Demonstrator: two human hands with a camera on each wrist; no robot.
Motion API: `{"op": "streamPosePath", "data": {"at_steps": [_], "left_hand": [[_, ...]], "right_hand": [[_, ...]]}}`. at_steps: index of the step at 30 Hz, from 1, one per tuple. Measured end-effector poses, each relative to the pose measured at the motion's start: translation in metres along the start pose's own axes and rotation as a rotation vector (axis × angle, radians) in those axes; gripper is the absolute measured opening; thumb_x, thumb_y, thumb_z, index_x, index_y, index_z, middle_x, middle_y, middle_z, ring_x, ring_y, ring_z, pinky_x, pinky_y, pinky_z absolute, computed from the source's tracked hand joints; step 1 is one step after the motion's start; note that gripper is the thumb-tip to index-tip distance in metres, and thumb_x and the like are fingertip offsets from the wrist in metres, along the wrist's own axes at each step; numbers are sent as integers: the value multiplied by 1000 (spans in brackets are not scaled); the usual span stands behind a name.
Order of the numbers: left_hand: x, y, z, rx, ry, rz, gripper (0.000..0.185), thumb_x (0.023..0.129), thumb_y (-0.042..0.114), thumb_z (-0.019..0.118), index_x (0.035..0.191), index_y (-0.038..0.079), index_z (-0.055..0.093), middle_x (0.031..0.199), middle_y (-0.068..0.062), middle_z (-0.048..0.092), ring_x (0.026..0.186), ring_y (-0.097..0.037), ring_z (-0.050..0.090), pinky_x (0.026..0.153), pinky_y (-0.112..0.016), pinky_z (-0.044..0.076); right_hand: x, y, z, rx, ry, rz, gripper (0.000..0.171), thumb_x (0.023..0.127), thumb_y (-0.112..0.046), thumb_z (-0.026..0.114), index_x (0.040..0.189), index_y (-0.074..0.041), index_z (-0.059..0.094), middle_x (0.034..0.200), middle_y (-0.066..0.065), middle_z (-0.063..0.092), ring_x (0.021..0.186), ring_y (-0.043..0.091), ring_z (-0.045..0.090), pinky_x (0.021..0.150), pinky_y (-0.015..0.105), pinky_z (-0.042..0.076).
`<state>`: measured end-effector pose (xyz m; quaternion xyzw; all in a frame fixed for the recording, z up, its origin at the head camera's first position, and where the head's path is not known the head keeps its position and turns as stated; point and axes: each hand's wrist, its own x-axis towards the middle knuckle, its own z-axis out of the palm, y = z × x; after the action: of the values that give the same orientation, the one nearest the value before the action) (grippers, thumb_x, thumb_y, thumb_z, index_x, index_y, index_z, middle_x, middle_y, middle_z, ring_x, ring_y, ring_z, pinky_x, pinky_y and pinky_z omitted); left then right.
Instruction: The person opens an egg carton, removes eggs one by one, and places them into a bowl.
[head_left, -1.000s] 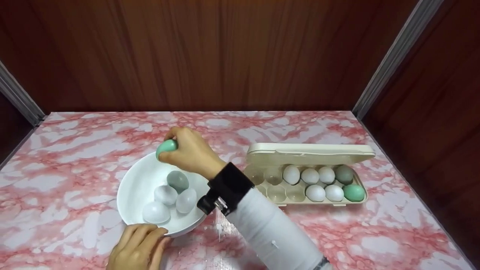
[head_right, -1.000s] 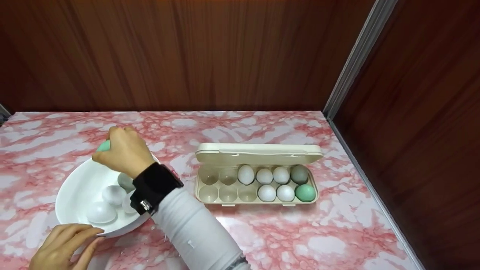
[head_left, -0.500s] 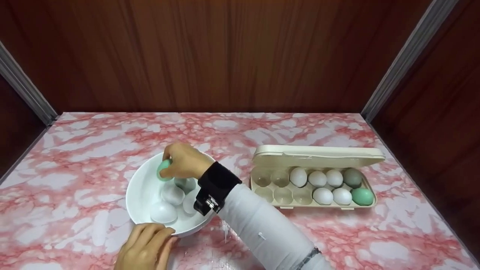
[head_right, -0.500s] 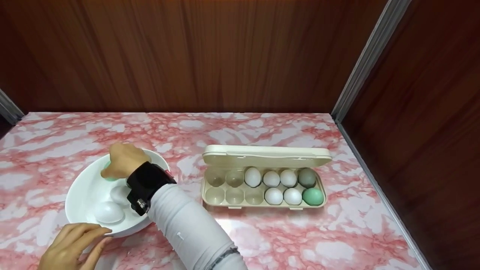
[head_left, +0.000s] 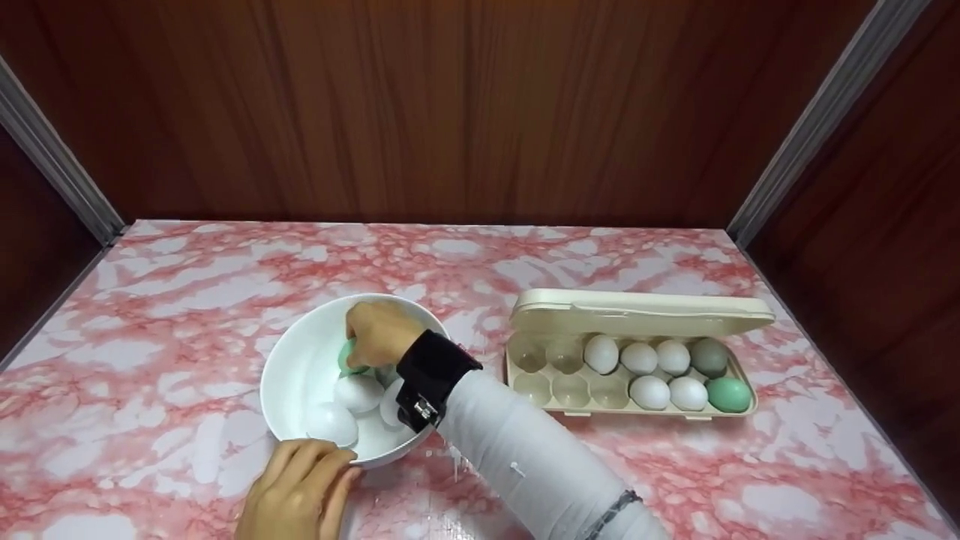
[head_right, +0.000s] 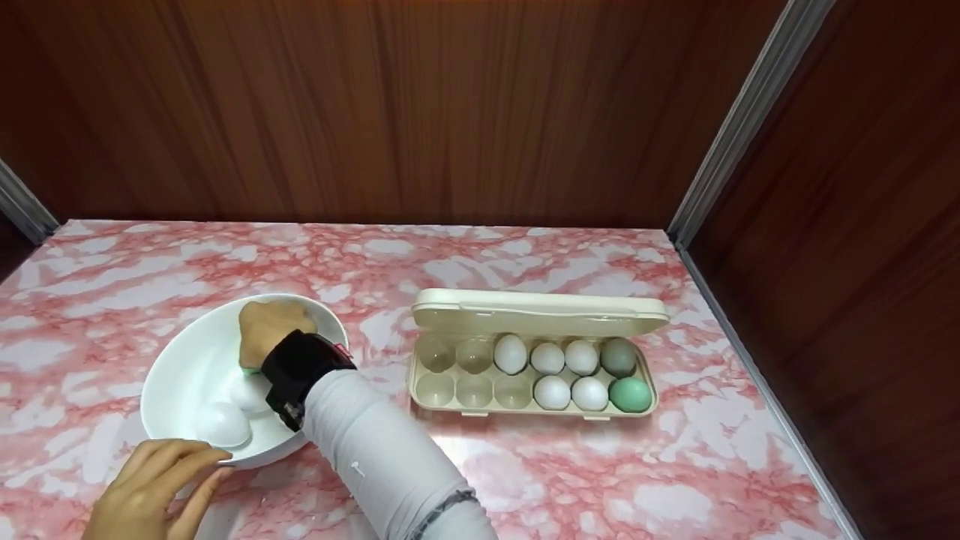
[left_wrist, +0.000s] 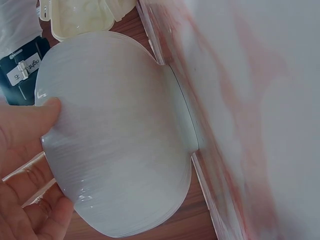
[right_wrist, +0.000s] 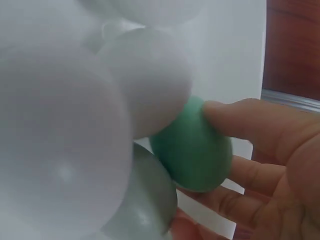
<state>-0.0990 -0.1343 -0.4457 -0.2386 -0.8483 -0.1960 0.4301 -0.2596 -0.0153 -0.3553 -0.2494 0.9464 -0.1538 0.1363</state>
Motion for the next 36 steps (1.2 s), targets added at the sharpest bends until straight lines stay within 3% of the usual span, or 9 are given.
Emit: {"op": "streamPosePath", "data": {"at_steps": [7, 14, 19, 24, 31, 36], "left_hand": [[0, 2, 1, 19, 4, -9, 56, 107, 43, 35, 80, 11, 73, 82, 1, 65, 81, -17, 58, 62, -30, 51], [-2, 1, 0, 15, -17, -7, 56, 107, 43, 33, 82, 12, 72, 83, 1, 65, 82, -17, 57, 63, -31, 50], [-1, 0, -2, 13, -24, -7, 57, 107, 44, 33, 81, 11, 72, 83, 1, 65, 82, -17, 57, 62, -31, 51], [0, 0, -2, 12, -20, -11, 57, 107, 44, 33, 80, 11, 72, 83, 1, 65, 82, -18, 57, 64, -31, 50], [-4, -3, 1, 8, 31, 16, 56, 107, 44, 37, 77, 10, 72, 80, -1, 65, 79, -18, 56, 66, -27, 49], [-1, -2, 1, 5, 29, -3, 58, 106, 45, 37, 77, 10, 72, 80, -1, 65, 79, -18, 56, 65, -27, 49]], "right_hand": [[-1, 1, 1, -44, -11, 24, 10, 83, -16, 76, 89, -11, 70, 77, -5, 62, 68, 10, 50, 57, 18, 38], [-4, 4, 5, -25, -59, 71, 14, 86, -19, 74, 96, -10, 71, 85, -3, 66, 68, 10, 51, 56, 18, 40], [-7, 3, -5, 1, -60, 74, 30, 86, -23, 75, 112, -10, 71, 103, -2, 71, 79, 11, 54, 71, 19, 48], [-12, 4, -21, 105, -47, 62, 41, 88, -16, 71, 127, -8, 65, 128, 3, 67, 98, 13, 58, 90, 25, 51], [-40, 12, -34, 212, 18, -65, 36, 90, -8, 68, 126, -7, 65, 127, 12, 66, 118, 22, 61, 97, 27, 51], [-74, 27, -43, 323, 132, -152, 32, 93, -9, 66, 125, -3, 65, 124, 13, 67, 119, 26, 60, 101, 36, 51]]}}
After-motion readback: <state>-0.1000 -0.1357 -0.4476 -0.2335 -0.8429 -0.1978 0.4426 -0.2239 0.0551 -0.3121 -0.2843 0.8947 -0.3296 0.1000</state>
